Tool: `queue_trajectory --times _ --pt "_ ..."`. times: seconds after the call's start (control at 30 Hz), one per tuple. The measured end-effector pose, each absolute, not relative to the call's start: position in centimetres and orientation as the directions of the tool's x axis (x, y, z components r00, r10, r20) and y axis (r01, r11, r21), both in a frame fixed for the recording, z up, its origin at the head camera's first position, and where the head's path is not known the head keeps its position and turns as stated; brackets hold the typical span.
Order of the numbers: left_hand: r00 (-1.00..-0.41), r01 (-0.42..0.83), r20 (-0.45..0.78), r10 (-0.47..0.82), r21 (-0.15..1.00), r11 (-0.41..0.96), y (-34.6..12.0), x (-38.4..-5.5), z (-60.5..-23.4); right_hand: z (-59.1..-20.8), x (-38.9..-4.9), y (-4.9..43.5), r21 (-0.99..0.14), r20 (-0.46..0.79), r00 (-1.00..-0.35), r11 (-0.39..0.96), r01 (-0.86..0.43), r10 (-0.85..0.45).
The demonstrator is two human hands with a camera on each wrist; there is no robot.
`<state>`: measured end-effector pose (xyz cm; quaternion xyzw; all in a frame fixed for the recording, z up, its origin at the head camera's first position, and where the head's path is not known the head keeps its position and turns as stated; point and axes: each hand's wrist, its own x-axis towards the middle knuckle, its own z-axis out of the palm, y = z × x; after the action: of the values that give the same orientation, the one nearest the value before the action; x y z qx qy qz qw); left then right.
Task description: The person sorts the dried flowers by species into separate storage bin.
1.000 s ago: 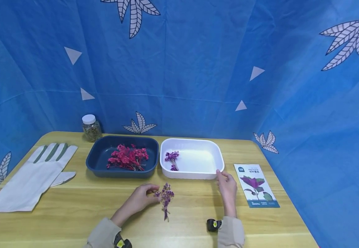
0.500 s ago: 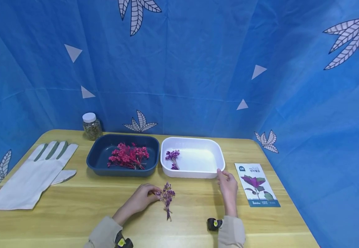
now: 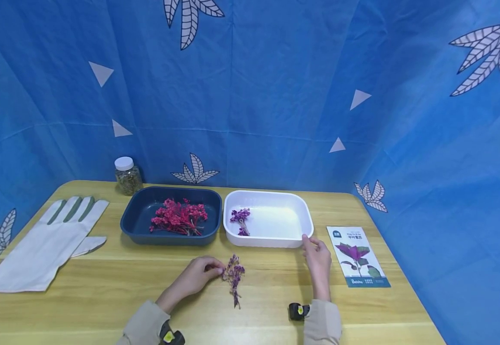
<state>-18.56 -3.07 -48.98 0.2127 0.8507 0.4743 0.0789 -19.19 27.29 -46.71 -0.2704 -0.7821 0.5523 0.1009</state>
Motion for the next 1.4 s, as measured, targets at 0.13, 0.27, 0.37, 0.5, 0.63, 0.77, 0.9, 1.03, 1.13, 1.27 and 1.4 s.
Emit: queue_trajectory --times 0.13,0.27,0.37,0.5,0.63,0.77,0.9,1.03,1.13,1.27,1.4 --pt "-0.896 0.291 0.076 0.438 0.846 0.448 -3.1 -18.7 -48.8 -46.7 -19.2 27.3 -0.919 -0.139 -0.832 0.243 0.31 0.536" --pt "-0.889 0.306 0.092 0.449 0.847 0.434 -3.0 -18.7 -48.6 -46.6 -19.2 27.3 -0.925 -0.142 -0.834 0.228 0.304 0.533" --pt "-0.887 0.306 0.094 0.453 0.854 0.422 -2.9 -18.7 -48.4 -46.6 -19.2 27.3 -0.926 -0.142 -0.835 0.226 0.302 0.531" --pt "-0.888 0.294 0.091 0.45 0.866 0.405 -2.7 -18.6 -47.9 -46.6 -19.2 27.3 -0.923 -0.143 -0.838 0.234 0.305 0.526" --pt "-0.886 0.306 0.113 0.449 0.871 0.385 -2.5 -18.7 -47.3 -46.5 -19.2 27.3 -0.926 -0.144 -0.844 0.23 0.299 0.516" --pt "-0.886 0.316 0.134 0.445 0.875 0.367 -2.2 -19.2 -46.5 -46.5 -19.2 27.4 -0.929 -0.143 -0.85 0.228 0.292 0.507" --pt "-0.894 0.305 0.143 0.425 0.889 0.341 -1.9 -19.9 -45.4 -46.5 -19.3 27.4 -0.928 -0.142 -0.85 0.23 0.293 0.508" --pt "-0.914 0.275 0.148 0.379 0.911 0.307 -1.5 -20.8 -44.4 -46.5 -19.3 27.4 -0.93 -0.139 -0.848 0.228 0.29 0.511" --pt "-0.934 0.239 0.14 0.328 0.929 0.283 -1.1 -21.5 -43.8 -46.6 -19.3 27.4 -0.929 -0.14 -0.848 0.229 0.291 0.511" --pt "-0.953 0.216 0.146 0.267 0.943 0.254 -0.5 -22.5 -43.5 -46.6 -19.2 27.4 -0.925 -0.147 -0.846 0.231 0.301 0.513" --pt "-0.966 0.206 0.159 0.204 0.95 0.233 0.1 -23.4 -43.3 -46.6 -19.0 27.4 -0.92 -0.156 -0.844 0.236 0.313 0.513"
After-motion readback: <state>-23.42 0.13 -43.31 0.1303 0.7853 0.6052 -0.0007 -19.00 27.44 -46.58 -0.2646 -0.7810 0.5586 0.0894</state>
